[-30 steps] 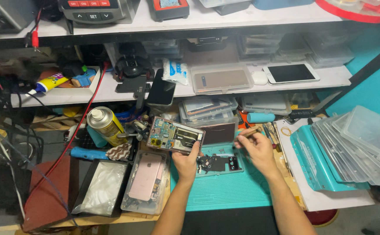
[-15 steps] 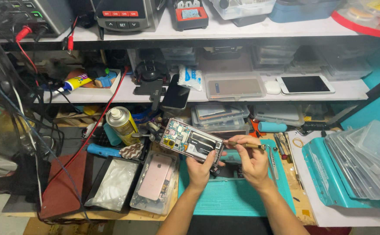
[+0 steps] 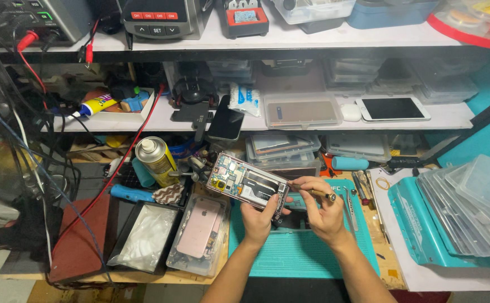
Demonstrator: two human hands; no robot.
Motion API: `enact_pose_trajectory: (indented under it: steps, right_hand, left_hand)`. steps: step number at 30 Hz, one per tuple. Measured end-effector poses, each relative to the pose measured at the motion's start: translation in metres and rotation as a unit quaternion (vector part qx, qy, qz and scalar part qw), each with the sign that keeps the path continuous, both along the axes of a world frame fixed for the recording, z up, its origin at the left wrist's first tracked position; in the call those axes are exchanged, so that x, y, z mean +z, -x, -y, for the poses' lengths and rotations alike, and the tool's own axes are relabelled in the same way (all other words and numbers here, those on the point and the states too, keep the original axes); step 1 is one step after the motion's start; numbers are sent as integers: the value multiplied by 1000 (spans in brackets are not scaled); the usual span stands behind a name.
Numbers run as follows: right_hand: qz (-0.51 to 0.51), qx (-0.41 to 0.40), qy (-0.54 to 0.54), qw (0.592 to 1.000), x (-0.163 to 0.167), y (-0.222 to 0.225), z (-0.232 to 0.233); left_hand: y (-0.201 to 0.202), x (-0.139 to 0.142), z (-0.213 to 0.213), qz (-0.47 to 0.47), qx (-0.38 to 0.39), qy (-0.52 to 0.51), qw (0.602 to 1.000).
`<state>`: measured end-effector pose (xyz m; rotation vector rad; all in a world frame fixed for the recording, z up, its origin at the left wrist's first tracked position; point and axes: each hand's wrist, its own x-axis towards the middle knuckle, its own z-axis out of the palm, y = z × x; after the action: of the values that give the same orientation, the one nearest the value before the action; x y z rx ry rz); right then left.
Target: The person works at a repair bench on a disassembled smartphone, holding the exposed motherboard and chassis and using a small tool to pry and reposition internal components. They repeatedly turn the phone over, detach small parts, and set removed components on the mat while working on the device by hand.
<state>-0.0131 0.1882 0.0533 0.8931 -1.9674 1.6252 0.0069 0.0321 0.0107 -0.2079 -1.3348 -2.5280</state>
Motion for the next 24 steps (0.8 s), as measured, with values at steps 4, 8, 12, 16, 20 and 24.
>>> enact_pose_trajectory:
  steps: [4, 8, 12, 16, 20, 24]
  right_hand:
    - [1, 8, 3, 1000, 0, -1, -1]
    - [4, 16, 4, 1000, 1, -2, -2]
    - [-14, 8, -6, 1000, 2, -2, -4]
    - [-19, -4, -14, 1000, 2, -2, -5]
    - [-5, 3, -7, 1000, 1, -3, -4]
    - [1, 6, -5, 1000, 0, -2, -3]
  left_hand:
    - [0, -1, -1, -4, 1, 1, 1000]
    - [1, -2, -2, -5, -2, -3, 1000]
    - [1, 1, -3, -2, -1, 0, 1000]
    - [0, 6, -1, -3, 2, 8, 1000]
    - [-1, 9, 0, -6, 2, 7, 1000]
    - [-1, 8, -1, -1, 5, 8, 1000]
